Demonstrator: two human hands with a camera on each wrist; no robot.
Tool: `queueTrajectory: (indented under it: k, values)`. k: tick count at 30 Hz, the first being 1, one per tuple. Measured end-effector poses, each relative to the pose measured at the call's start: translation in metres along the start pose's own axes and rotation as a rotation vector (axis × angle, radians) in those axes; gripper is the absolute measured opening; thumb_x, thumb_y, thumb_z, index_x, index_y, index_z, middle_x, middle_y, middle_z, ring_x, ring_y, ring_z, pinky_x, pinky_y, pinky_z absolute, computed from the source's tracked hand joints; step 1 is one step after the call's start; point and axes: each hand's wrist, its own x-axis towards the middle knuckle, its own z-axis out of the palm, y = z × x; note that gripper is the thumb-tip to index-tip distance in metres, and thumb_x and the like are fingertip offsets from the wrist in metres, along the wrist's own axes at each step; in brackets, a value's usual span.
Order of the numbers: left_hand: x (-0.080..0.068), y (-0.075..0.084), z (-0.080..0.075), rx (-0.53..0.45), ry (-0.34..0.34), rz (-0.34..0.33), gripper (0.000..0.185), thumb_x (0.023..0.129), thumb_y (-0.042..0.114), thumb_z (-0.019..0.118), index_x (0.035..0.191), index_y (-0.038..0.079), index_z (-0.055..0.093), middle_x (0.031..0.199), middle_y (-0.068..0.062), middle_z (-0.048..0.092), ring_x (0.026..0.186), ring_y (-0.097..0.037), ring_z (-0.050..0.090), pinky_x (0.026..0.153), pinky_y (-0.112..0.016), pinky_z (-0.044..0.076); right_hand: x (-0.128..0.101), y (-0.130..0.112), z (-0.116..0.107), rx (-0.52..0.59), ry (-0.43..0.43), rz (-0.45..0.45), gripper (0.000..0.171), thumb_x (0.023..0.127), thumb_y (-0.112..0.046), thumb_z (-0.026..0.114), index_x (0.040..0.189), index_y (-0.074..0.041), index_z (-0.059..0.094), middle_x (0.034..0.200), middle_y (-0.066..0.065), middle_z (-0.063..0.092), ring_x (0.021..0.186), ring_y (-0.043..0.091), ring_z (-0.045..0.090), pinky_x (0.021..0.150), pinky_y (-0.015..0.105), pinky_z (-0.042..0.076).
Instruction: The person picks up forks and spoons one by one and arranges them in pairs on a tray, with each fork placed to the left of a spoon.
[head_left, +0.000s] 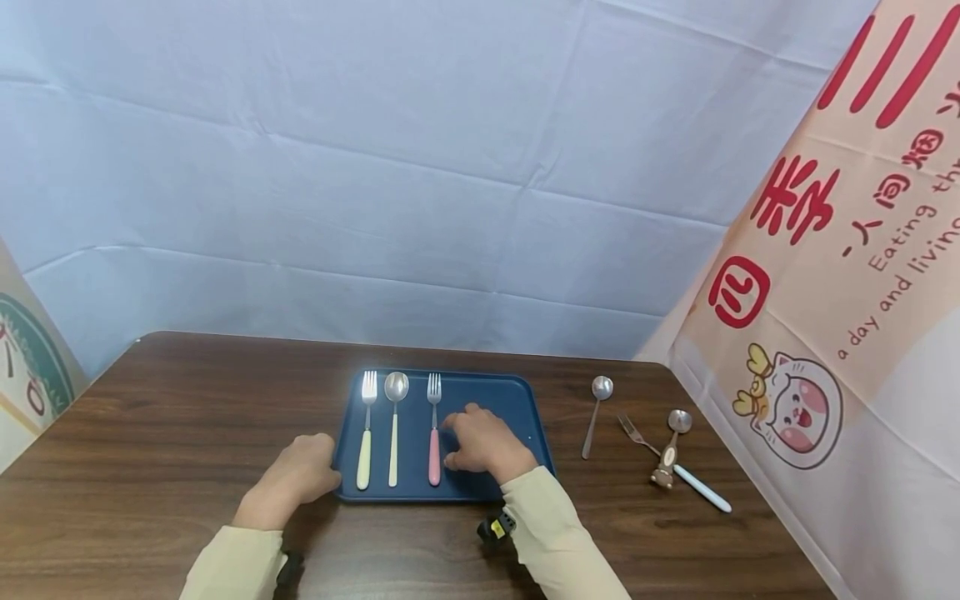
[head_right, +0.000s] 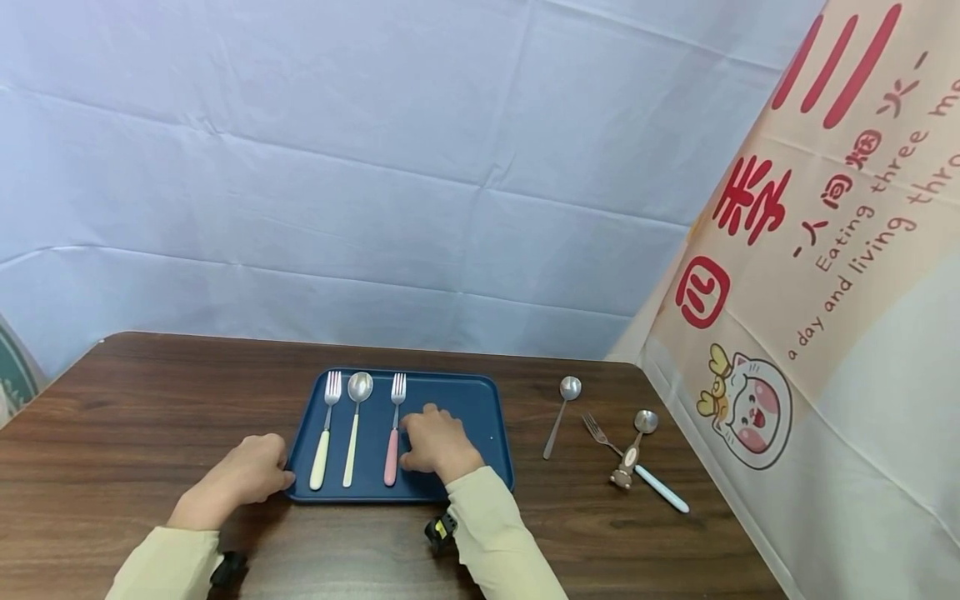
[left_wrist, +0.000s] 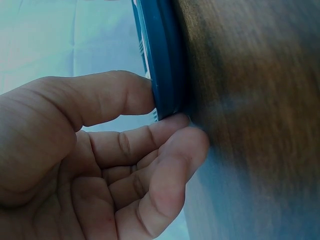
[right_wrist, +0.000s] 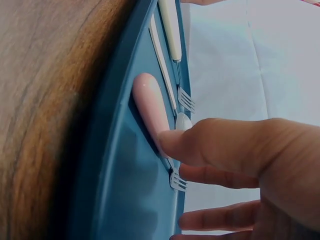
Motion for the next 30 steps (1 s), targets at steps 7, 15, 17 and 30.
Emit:
queueTrajectory:
  k: [7, 15, 17, 30]
  values:
    - [0.000, 0.000, 0.000, -0.002, 0.002, 0.000, 0.010, 0.073, 0.002, 0.059, 0.070, 0.002, 0.050, 0.062, -0.007, 0.045, 0.053, -0.020, 0.044, 0.050, -0.032, 0.036, -0.003, 0.010, 0.001, 0.005, 0.020, 0.013, 0.044, 0.076, -0.026, 0.076, 0.116, -0.011, 0.065, 0.110, 0.010, 0.057, 0.093, 0.022, 0.053, 0.080, 0.041, 0.047]
    - [0.000, 0.000, 0.000, 0.005, 0.007, 0.003, 0.010, 0.073, 0.003, 0.060, 0.070, 0.002, 0.050, 0.061, -0.007, 0.045, 0.053, -0.020, 0.044, 0.049, -0.032, 0.036, -0.008, 0.029, -0.002, 0.023, 0.029, 0.036, 0.043, 0.077, -0.024, 0.074, 0.116, -0.008, 0.064, 0.111, 0.012, 0.056, 0.097, 0.025, 0.054, 0.081, 0.042, 0.046]
    - [0.000, 0.000, 0.000, 0.009, 0.009, 0.004, 0.010, 0.073, 0.003, 0.060, 0.069, 0.002, 0.050, 0.061, -0.007, 0.045, 0.053, -0.020, 0.044, 0.049, -0.031, 0.036, -0.009, 0.033, -0.003, 0.033, 0.032, 0.035, 0.043, 0.077, -0.023, 0.074, 0.116, -0.007, 0.064, 0.111, 0.013, 0.056, 0.099, 0.027, 0.054, 0.081, 0.043, 0.045]
    - [0.001, -0.001, 0.002, 0.017, 0.020, 0.007, 0.011, 0.072, 0.002, 0.059, 0.068, 0.003, 0.050, 0.059, -0.007, 0.045, 0.052, -0.020, 0.044, 0.048, -0.031, 0.035, -0.020, 0.062, -0.007, 0.107, 0.025, 0.066, 0.045, 0.079, -0.016, 0.073, 0.119, -0.002, 0.060, 0.118, 0.019, 0.053, 0.106, 0.033, 0.052, 0.080, 0.044, 0.046]
